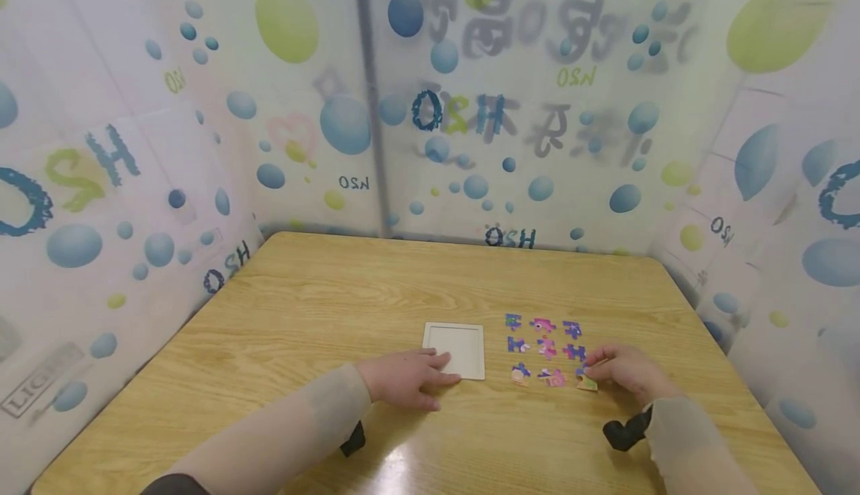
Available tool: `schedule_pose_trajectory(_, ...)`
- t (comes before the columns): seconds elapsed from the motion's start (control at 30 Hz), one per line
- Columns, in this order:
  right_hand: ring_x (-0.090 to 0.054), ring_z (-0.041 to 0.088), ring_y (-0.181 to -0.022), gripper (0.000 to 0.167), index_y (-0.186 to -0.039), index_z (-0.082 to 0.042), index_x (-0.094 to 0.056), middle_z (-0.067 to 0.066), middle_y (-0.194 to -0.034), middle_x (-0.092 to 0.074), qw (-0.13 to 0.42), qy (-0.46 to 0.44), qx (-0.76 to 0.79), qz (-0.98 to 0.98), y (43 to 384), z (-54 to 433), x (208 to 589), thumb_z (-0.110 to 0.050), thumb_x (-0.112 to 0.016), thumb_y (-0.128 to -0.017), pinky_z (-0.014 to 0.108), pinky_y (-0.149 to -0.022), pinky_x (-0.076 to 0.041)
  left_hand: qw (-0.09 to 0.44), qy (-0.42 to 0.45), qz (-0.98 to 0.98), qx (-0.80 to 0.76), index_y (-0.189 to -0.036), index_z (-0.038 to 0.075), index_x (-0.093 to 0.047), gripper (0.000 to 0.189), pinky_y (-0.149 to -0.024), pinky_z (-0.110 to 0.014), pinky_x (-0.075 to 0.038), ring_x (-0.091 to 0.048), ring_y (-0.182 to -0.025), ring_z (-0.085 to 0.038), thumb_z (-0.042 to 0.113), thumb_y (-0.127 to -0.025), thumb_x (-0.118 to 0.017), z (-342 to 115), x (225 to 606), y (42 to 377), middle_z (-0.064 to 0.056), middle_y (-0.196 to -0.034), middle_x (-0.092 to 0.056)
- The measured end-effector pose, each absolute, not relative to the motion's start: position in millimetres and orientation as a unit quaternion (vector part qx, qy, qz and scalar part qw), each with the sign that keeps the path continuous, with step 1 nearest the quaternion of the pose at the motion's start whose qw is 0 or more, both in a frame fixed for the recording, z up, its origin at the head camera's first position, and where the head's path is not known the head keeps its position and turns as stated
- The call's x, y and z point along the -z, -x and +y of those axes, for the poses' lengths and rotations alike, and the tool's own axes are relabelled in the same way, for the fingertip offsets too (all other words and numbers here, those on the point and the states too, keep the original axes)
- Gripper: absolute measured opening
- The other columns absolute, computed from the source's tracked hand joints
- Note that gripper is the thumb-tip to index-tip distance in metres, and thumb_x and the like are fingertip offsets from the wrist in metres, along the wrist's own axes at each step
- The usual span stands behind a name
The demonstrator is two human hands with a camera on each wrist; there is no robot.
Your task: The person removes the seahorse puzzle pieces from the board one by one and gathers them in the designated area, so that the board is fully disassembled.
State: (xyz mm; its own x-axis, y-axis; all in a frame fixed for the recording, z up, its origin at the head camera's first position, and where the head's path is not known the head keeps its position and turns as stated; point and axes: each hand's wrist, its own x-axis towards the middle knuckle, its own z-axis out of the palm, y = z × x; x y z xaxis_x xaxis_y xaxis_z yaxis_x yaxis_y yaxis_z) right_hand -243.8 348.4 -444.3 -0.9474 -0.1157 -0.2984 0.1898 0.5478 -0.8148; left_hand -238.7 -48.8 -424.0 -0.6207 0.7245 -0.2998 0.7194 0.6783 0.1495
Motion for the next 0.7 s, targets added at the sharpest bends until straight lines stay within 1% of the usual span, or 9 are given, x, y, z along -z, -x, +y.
schedule_pose_trajectory(0.17,-0.047,0.02,-0.085,0.019,-0.097,0.002,-0.065,0.002,-0.09,-0.059,0.146,-0.022,0.434,0.889,244.3,344.7,443.8,-0.014,-0.07,-0.087,0.033,-0.073,-0.036,0.17,-0.4,0.901,-0.007,-0.147,0.038,-0.038,0.056,-0.115,-0.038,-0.026,-0.026,-0.143,-0.026,0.048,-0.094,-0.056,-48.9,424.7,238.6,-0.002,-0.157,-0.026)
schedule_pose_trajectory(0.27,-0.047,0.023,-0.09,0.02,-0.098,0.001,-0.065,0.005,-0.095,-0.06,0.144,-0.029,0.421,0.895,243.8,342.0,443.2,-0.015,-0.07,-0.087,0.034,-0.076,-0.035,0.168,-0.4,0.901,-0.005,-0.147,0.038,-0.038,0.057,-0.115,-0.039,-0.026,-0.025,-0.143,-0.026,0.048,-0.094,-0.055,-49.0,424.8,238.5,-0.002,-0.157,-0.026)
schedule_pose_trajectory(0.47,-0.047,0.029,-0.097,0.019,-0.097,0.001,-0.066,0.007,-0.097,-0.06,0.141,-0.046,0.416,0.897,243.7,338.1,443.9,-0.015,-0.071,-0.086,0.039,-0.08,-0.035,0.168,-0.4,0.901,-0.004,-0.147,0.038,-0.038,0.056,-0.114,-0.039,-0.027,-0.026,-0.143,-0.026,0.048,-0.094,-0.055,-48.8,424.1,238.2,-0.002,-0.157,-0.025)
schedule_pose_trajectory(0.7,-0.047,0.03,-0.098,0.021,-0.099,-0.001,-0.065,0.009,-0.1,-0.061,0.142,-0.052,0.402,0.903,241.8,336.2,443.4,-0.017,-0.071,-0.087,0.043,-0.082,-0.036,0.168,-0.402,0.9,-0.003,-0.147,0.038,-0.038,0.056,-0.114,-0.039,-0.027,-0.026,-0.142,-0.027,0.048,-0.095,-0.055,-49.0,424.0,238.4,-0.002,-0.157,-0.026)
